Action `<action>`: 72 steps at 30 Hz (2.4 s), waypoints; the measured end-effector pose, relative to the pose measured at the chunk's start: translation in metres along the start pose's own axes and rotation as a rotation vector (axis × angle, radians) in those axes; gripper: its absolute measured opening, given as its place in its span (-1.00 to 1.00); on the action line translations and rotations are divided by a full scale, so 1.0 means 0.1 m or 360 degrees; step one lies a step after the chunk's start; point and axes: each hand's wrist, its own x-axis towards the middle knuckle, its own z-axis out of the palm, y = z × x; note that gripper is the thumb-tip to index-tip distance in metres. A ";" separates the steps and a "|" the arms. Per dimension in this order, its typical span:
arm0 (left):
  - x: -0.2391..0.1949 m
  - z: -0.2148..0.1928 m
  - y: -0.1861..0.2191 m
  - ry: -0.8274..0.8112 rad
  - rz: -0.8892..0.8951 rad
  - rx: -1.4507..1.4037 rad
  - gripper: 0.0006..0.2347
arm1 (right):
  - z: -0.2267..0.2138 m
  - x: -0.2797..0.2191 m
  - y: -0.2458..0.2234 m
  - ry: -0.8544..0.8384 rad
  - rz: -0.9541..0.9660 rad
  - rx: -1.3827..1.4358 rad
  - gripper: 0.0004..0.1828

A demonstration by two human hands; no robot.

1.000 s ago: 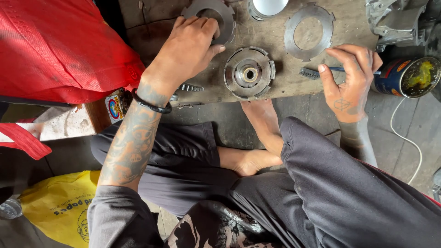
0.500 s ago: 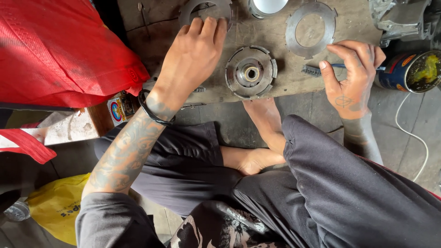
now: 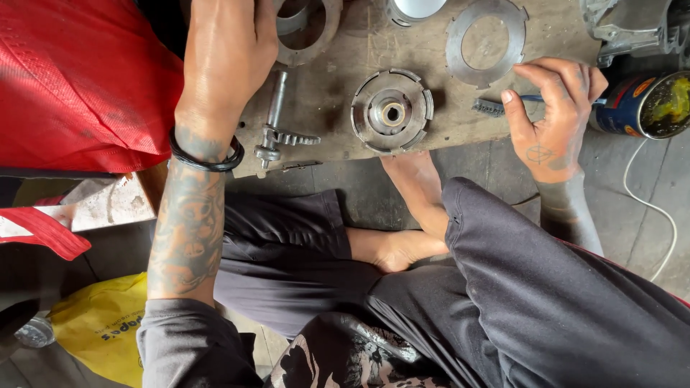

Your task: Cleaning and inspecting motorcycle clutch plates and hub using a brush

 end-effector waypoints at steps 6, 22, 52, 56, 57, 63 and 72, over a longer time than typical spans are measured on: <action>0.06 -0.09 0.05 -0.0066 -0.0108 -0.0239 -0.87 | 0.01 -0.02 0.03 -0.0016 0.0017 -0.0003 -0.70; 0.02 -0.10 0.02 0.0064 -0.0149 0.0163 -0.92 | 0.03 -0.04 0.06 -0.0025 0.0009 -0.0024 -0.72; -0.68 0.23 1.50 0.0011 -0.1112 -0.1733 -0.74 | 0.19 -0.12 -0.52 -0.0082 0.0367 0.1401 -0.63; -0.81 0.30 1.49 0.0017 -0.1141 -0.1782 -0.69 | 0.19 -0.19 -0.56 -0.0260 0.0659 0.1589 -0.57; -0.84 0.30 1.47 -0.0021 -0.1144 -0.1787 -0.67 | 0.19 -0.18 -0.55 -0.0287 0.0743 0.1653 -0.59; -0.95 0.31 1.38 -0.0160 -0.1103 -0.1760 -0.59 | 0.29 -0.17 -0.42 -0.0348 0.0953 0.1727 -0.61; -1.05 0.32 1.28 -0.0175 -0.1063 -0.1659 -0.59 | 0.42 -0.08 -0.45 -0.0221 0.1097 0.1751 -0.63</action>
